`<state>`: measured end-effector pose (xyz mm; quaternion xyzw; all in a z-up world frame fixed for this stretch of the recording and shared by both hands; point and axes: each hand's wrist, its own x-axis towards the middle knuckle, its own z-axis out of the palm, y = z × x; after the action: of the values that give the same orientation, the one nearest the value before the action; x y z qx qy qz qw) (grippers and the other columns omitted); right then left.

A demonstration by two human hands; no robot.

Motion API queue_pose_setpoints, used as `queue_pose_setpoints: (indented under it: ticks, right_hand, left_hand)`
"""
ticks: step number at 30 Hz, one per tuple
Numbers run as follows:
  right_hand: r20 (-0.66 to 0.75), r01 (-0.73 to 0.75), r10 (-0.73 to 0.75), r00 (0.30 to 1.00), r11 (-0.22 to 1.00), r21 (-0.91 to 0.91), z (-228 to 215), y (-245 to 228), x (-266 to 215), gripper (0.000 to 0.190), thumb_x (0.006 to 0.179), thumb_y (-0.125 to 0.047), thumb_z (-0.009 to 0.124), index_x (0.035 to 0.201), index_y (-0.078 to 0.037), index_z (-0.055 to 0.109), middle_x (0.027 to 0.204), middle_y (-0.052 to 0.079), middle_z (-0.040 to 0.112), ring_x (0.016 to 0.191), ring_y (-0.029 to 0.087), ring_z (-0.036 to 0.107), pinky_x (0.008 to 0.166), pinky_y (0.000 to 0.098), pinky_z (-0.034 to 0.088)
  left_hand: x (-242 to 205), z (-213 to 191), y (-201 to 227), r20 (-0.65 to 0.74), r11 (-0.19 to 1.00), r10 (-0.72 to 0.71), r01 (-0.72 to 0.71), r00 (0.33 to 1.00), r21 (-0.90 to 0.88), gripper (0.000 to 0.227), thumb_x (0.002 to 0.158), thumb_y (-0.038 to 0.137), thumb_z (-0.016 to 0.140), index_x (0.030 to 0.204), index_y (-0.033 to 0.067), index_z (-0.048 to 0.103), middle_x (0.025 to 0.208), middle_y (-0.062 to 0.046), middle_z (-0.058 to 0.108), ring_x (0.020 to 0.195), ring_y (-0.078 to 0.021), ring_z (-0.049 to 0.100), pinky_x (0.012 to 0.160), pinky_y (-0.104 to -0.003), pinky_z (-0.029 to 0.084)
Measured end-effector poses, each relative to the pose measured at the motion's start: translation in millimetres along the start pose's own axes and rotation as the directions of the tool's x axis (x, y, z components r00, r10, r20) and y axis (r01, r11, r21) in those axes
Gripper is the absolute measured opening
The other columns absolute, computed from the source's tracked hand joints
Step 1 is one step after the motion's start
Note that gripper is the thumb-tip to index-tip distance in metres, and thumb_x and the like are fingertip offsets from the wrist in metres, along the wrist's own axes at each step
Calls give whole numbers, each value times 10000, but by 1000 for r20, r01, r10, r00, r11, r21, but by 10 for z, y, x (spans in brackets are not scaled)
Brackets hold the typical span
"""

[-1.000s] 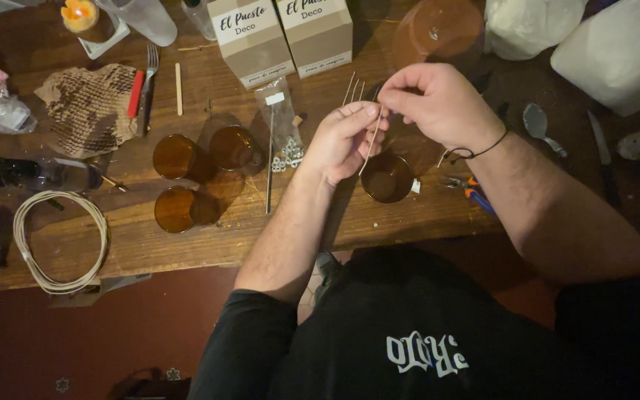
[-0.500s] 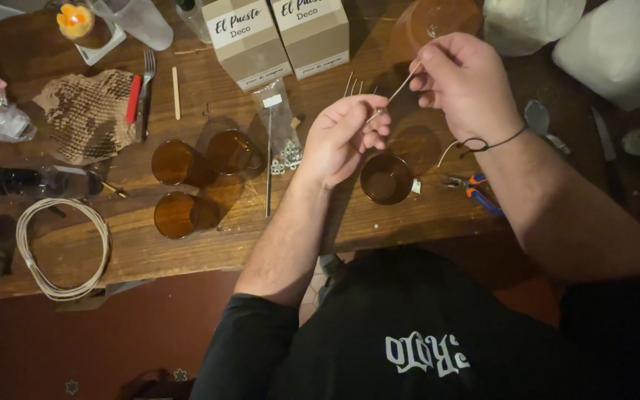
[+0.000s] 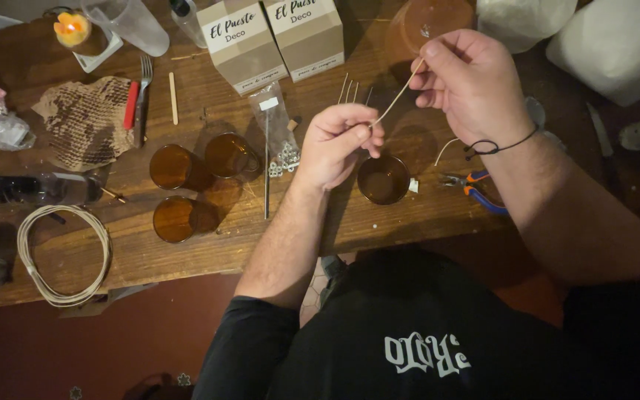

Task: Prepare candle jars by threading wicks through metal tabs, crimping them, applying adhesive, and securing them to the bottom of the jars.

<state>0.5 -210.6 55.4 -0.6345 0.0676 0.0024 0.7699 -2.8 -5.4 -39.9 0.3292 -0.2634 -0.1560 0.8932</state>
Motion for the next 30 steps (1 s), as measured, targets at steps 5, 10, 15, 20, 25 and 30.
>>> queue_pose_setpoints:
  ticks: [5, 10, 15, 20, 25, 30]
  right_hand:
    - [0, -1, 1, 1000, 1000, 9, 40, -92, -59, 117, 1052, -192, 641, 969, -117, 606, 908, 24, 702, 750, 96, 697, 594, 219, 574]
    - [21, 8, -8, 1000, 1000, 15, 77, -177, -137, 113, 1068, -152, 617, 973, -92, 605, 920, 52, 709, 744, 113, 699, 585, 225, 581]
    - [23, -16, 15, 1000, 999, 28, 109, -236, -212, 97, 1062, -136, 601, 984, -78, 592, 909, 77, 699, 754, 134, 709, 588, 256, 595]
    - [24, 13, -7, 1000, 970, -243, 42, -506, -435, 130, 1075, -160, 534, 1066, -76, 634, 1046, 74, 740, 873, 135, 745, 682, 223, 607]
    - [234, 227, -50, 971, 503, -834, -738, -521, -637, 143, 989, -145, 682, 1091, -93, 767, 1049, 22, 768, 898, 115, 653, 859, 280, 477]
    - [595, 598, 168, 786, 36, -801, -1577, 268, -816, 920, 606, -548, 882, 1325, -42, 614, 1284, 169, 632, 1148, 354, 613, 1025, 446, 478]
  left_hand:
    - [-37, 39, 48, 61, 997, -16, 11, 998, 78, 344, 1032, 77, 674, 1358, -17, 619, 1169, -222, 709, 948, -284, 704, 752, -331, 627]
    - [-47, 129, 137, 118, 981, 12, -34, 993, 192, 318, 1066, 114, 633, 1345, -38, 614, 1251, -243, 694, 1044, -289, 705, 839, -339, 626]
    - [-38, 147, 167, 183, 960, 90, -134, 979, 245, 285, 1084, 187, 633, 1297, -1, 643, 1255, -208, 699, 1084, -266, 719, 925, -350, 632]
    - [-72, 161, 205, 116, 948, 119, -148, 986, 281, 305, 1065, 246, 658, 1230, -10, 662, 1201, -230, 707, 1041, -281, 726, 912, -361, 625]
    - [-96, 144, 134, 79, 954, 160, -175, 984, 243, 295, 1048, 226, 679, 1217, -16, 664, 1176, -245, 702, 1044, -318, 724, 905, -372, 630]
    - [-55, 186, 171, 123, 924, 244, -269, 962, 271, 232, 1056, 204, 655, 1193, 17, 671, 1143, -224, 698, 1019, -317, 695, 880, -404, 621]
